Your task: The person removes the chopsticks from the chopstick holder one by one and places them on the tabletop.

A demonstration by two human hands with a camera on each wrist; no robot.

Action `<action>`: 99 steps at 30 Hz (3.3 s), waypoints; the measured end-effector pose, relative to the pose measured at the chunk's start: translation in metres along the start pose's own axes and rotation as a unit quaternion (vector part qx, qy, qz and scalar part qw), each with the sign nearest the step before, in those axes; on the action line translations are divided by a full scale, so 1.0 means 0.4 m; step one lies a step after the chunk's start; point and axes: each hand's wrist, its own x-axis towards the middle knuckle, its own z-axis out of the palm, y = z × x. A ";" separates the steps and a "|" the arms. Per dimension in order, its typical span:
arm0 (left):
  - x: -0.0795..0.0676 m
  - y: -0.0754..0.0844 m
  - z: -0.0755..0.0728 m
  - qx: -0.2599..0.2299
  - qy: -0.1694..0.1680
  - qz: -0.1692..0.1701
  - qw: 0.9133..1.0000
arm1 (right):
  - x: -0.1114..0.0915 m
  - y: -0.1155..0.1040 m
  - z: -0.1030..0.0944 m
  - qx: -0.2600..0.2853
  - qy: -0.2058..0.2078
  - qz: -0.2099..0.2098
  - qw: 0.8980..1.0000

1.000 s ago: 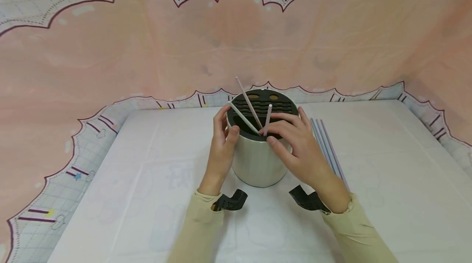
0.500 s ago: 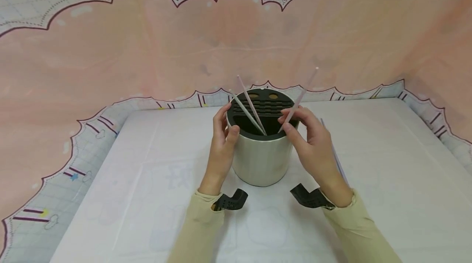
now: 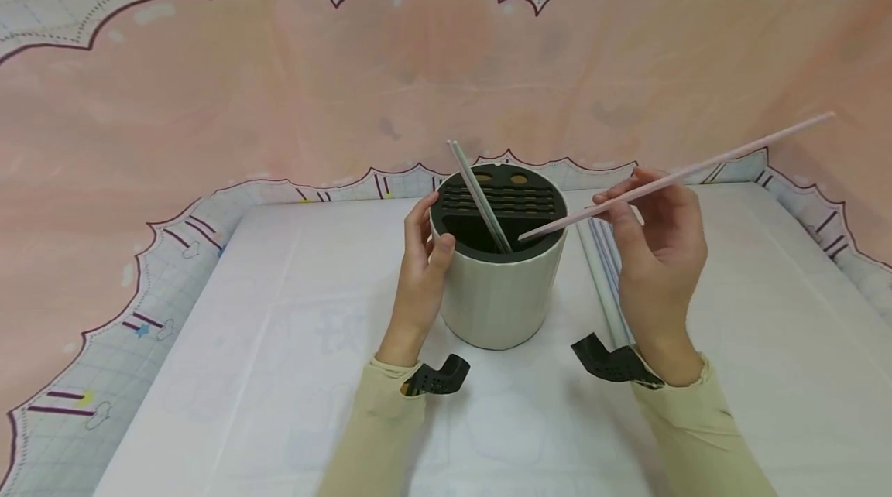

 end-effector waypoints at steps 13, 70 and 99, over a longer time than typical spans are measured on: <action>-0.009 0.044 -0.002 -0.006 -0.003 -0.007 1.000 | 0.053 0.003 -0.057 0.148 0.115 -0.012 0.982; 0.003 0.006 0.003 -0.002 -0.002 0.003 1.000 | -0.025 0.305 -0.273 -0.493 -0.407 0.314 0.702; 0.005 0.006 -0.002 0.005 0.003 -0.010 1.000 | -0.013 0.233 -0.114 -0.359 -0.114 0.059 0.924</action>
